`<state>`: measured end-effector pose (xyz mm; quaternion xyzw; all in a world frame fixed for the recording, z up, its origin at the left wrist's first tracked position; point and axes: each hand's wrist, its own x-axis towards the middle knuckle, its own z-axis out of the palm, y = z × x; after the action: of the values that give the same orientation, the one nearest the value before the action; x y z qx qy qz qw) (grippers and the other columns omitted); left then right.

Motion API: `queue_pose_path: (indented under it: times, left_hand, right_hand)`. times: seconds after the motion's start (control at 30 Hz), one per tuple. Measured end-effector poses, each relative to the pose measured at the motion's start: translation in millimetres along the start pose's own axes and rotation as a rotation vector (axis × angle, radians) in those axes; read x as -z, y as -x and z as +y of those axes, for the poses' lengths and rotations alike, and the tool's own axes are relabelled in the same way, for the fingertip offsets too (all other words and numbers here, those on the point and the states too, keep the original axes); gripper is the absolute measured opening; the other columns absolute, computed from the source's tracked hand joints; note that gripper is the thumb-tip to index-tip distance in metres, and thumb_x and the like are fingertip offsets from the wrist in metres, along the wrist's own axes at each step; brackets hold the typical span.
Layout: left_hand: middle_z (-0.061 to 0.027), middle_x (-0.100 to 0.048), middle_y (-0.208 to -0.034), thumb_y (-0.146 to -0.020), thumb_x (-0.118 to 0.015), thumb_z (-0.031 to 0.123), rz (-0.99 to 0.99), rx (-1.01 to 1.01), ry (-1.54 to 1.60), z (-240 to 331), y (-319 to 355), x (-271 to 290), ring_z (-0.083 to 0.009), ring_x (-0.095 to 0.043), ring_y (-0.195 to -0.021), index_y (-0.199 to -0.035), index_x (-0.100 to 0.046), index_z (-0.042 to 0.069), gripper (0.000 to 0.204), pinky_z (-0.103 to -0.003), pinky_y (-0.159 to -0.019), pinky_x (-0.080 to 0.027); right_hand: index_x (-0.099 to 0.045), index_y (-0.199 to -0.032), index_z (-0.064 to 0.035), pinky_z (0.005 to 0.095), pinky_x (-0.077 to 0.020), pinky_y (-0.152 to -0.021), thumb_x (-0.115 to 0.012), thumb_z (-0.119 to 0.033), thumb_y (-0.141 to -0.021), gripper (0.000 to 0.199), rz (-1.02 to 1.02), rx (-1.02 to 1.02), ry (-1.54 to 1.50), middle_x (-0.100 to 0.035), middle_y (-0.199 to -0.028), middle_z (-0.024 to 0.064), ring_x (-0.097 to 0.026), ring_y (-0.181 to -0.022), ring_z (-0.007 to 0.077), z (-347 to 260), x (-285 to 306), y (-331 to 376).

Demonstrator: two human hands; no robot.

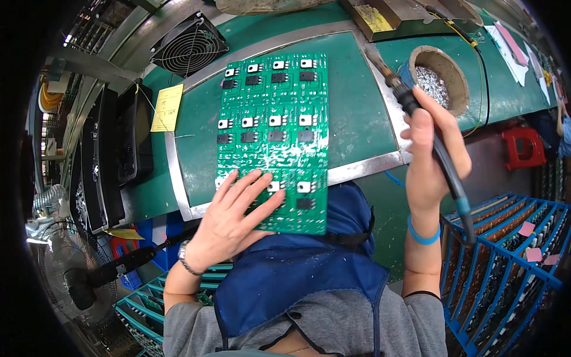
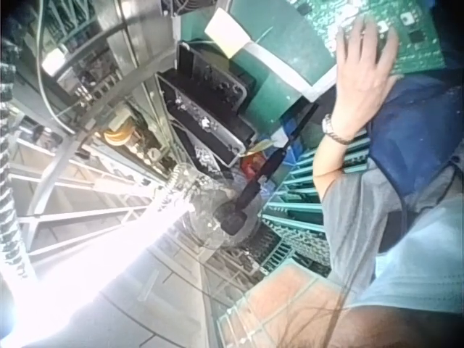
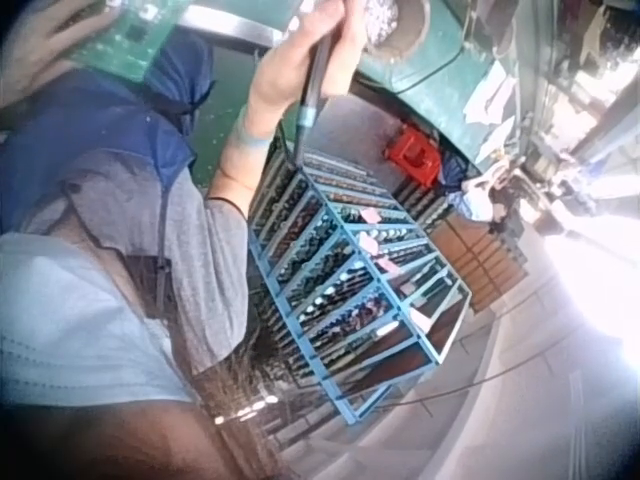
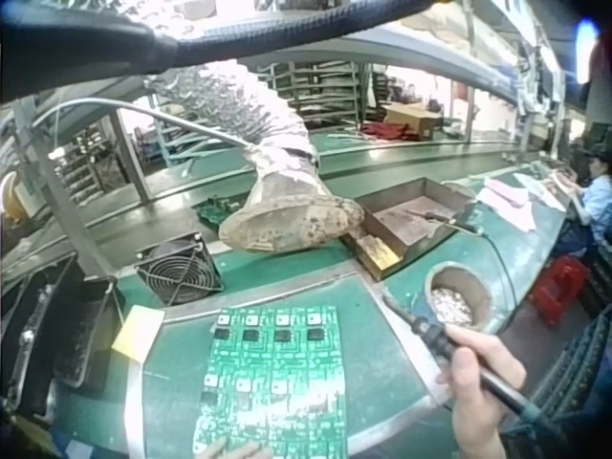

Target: The person solders electronic components onto a printed circuit board using a soldering iron and solder wire.

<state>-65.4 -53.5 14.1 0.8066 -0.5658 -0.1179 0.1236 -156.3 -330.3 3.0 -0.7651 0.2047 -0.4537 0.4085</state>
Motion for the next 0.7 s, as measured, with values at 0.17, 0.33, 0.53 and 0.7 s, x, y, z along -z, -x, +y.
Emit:
queue_pose_path:
  times: [0.17,0.33,0.53,0.7]
  left_hand:
    - [-0.0061,-0.049,-0.137,-0.075,-0.069,0.012,0.027,-0.011,-0.128,-42.1,36.0,20.0,-0.0313,-0.041,-0.13,-0.123,-0.061,0.016,0.049,-0.05,-0.106,-0.034]
    - [-0.0167,-0.045,-0.136,-0.063,-0.082,0.034,0.344,0.287,0.027,-27.5,54.1,7.4,-0.0417,-0.038,-0.129,-0.128,-0.057,0.011,0.073,-0.051,-0.104,-0.035]
    - [-0.0183,-0.043,-0.137,-0.055,-0.086,0.035,0.412,0.409,0.076,-16.1,58.4,-41.5,-0.0409,-0.042,-0.125,-0.131,-0.052,0.005,0.088,-0.049,-0.1,-0.039]
    - [-0.0163,-0.057,-0.123,-0.06,-0.084,0.025,0.529,0.375,0.099,-16.9,61.3,-46.1,-0.0319,-0.06,-0.104,-0.125,-0.056,0.002,0.075,-0.038,-0.086,-0.05]
  right_hand:
    - [-0.064,-0.116,-0.002,0.0209,-0.051,-0.063,-0.059,-0.016,-0.094,0.027,-0.2,-0.028,-0.13,-0.068,-0.086,0.0082,-0.066,-0.072,0.0116,4.6,-29.0,-7.6]
    - [-0.062,-0.115,-0.0027,0.0277,-0.0501,-0.071,-0.065,-0.009,-0.087,0.029,-0.362,0.244,0.063,-0.065,-0.091,0.0107,-0.064,-0.082,0.0175,19.6,-64.3,-34.2]
    - [-0.056,-0.121,-0.0033,0.0351,-0.0492,-0.077,-0.064,-0.011,-0.088,0.035,-0.529,0.459,0.081,-0.063,-0.1,0.0188,-0.063,-0.087,0.0315,37.9,-97.6,-50.9]
    - [-0.056,-0.121,-0.003,0.0328,-0.0491,-0.073,-0.064,-0.012,-0.089,0.034,-0.6,0.361,0.073,-0.063,-0.094,0.0175,-0.063,-0.082,0.0269,33.9,-108.3,-54.6]
